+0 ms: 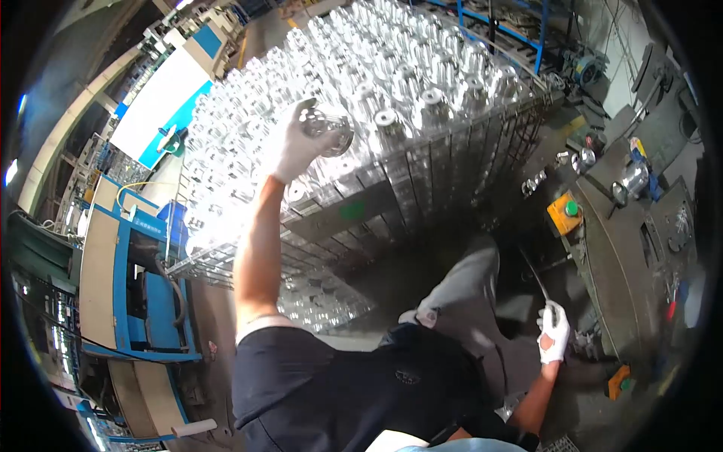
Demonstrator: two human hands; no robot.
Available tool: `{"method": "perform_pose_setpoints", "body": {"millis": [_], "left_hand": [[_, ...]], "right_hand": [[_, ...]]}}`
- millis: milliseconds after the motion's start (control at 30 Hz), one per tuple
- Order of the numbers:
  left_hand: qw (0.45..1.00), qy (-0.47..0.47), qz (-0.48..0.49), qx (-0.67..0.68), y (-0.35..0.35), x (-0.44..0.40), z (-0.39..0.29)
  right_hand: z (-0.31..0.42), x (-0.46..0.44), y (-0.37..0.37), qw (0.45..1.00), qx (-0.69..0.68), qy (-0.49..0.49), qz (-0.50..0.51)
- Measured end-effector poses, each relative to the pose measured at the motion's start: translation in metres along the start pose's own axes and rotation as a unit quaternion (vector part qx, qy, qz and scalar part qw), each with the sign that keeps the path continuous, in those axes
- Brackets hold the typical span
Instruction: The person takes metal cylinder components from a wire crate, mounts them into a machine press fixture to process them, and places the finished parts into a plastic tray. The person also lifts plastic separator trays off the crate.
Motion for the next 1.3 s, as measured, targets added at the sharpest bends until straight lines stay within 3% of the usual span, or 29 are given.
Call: {"method": "perform_pose_setpoints", "body": {"millis": [33, 67, 133, 167, 233, 267, 400, 433, 500, 533, 600, 667, 733, 767, 867, 933, 1000, 1167, 1200, 1300], "left_hand": [[0.996, -0.038, -0.061, 0.049, 0.016, 0.011, -0.025], [0.977, -0.075, -0.082, 0.185, 0.014, 0.024, -0.052], [0.945, -0.063, -0.048, 0.317, -0.022, 0.047, -0.098], [0.946, -0.055, -0.012, 0.32, -0.055, 0.057, -0.094], [0.919, -0.068, 0.065, 0.382, -0.135, 0.078, -0.111], [0.89, -0.085, 0.099, 0.438, -0.173, 0.092, -0.132], [0.796, -0.102, 0.219, 0.555, -0.289, 0.133, -0.195], [0.781, -0.083, 0.221, 0.578, -0.315, 0.138, -0.204], [0.701, -0.043, 0.294, 0.648, -0.347, 0.154, -0.239], [0.675, -0.016, 0.328, 0.661, -0.362, 0.162, -0.254], [0.625, -0.003, 0.408, 0.666, -0.388, 0.176, -0.276], [0.574, 0.002, 0.481, 0.663, -0.416, 0.187, -0.301], [0.489, 0.116, 0.489, 0.713, -0.446, 0.191, -0.327], [0.511, 0.118, 0.486, 0.699, -0.462, 0.187, -0.342], [0.479, 0.205, 0.514, 0.681, -0.53, 0.179, -0.384], [0.541, 0.207, 0.472, 0.665, -0.569, 0.161, -0.41], [0.52, 0.219, 0.462, 0.684, -0.616, 0.144, -0.434], [0.543, 0.235, 0.446, 0.671, -0.665, 0.125, -0.467], [0.506, 0.233, 0.491, 0.669, -0.67, 0.128, -0.474], [0.488, 0.291, 0.427, 0.704, -0.684, 0.118, -0.487]], "right_hand": [[0.003, -0.001, 0.0, 0.999, -0.002, -0.03, 0.011], [0.012, 0.0, -0.005, 0.999, -0.029, -0.009, 0.014], [0.08, 0.027, -0.042, 0.995, -0.064, 0.055, 0.051], [0.101, 0.034, -0.062, 0.982, -0.127, 0.115, 0.085], [0.171, 0.076, -0.087, 0.981, 0.008, 0.156, 0.118], [0.184, 0.087, -0.096, 0.976, -0.066, 0.113, 0.173], [0.2, 0.064, -0.058, 0.934, -0.045, 0.347, -0.072], [0.192, 0.058, -0.037, 0.955, -0.03, 0.282, -0.092], [0.179, 0.058, 0.001, 0.975, -0.017, 0.196, -0.106], [0.173, 0.054, 0.02, 0.973, -0.015, 0.192, -0.125], [0.182, 0.068, 0.054, 0.885, 0.052, 0.404, -0.226], [0.179, 0.069, 0.08, 0.886, 0.098, 0.392, -0.228], [0.168, 0.073, 0.113, 0.914, -0.028, 0.29, -0.282], [0.152, 0.067, 0.129, 0.903, -0.052, 0.316, -0.286], [0.116, 0.072, 0.152, 0.912, -0.058, 0.274, -0.301], [0.104, 0.081, 0.156, 0.922, -0.03, 0.236, -0.305], [0.079, 0.079, 0.159, 0.921, -0.063, 0.227, -0.31], [0.059, 0.086, 0.167, 0.923, -0.123, 0.186, -0.313], [0.053, 0.085, 0.168, 0.926, -0.147, 0.159, -0.308], [0.043, 0.078, 0.17, 0.924, -0.164, 0.143, -0.316]]}}
Point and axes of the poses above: each hand's wrist, its own x-axis away from the middle knuckle, its own y-axis out of the back of the hand, z = x × y, the point moved 8 cm from there along -x, towards the middle knuckle, and after that the axes turned 10 degrees about -y, right-handed, at the moved point
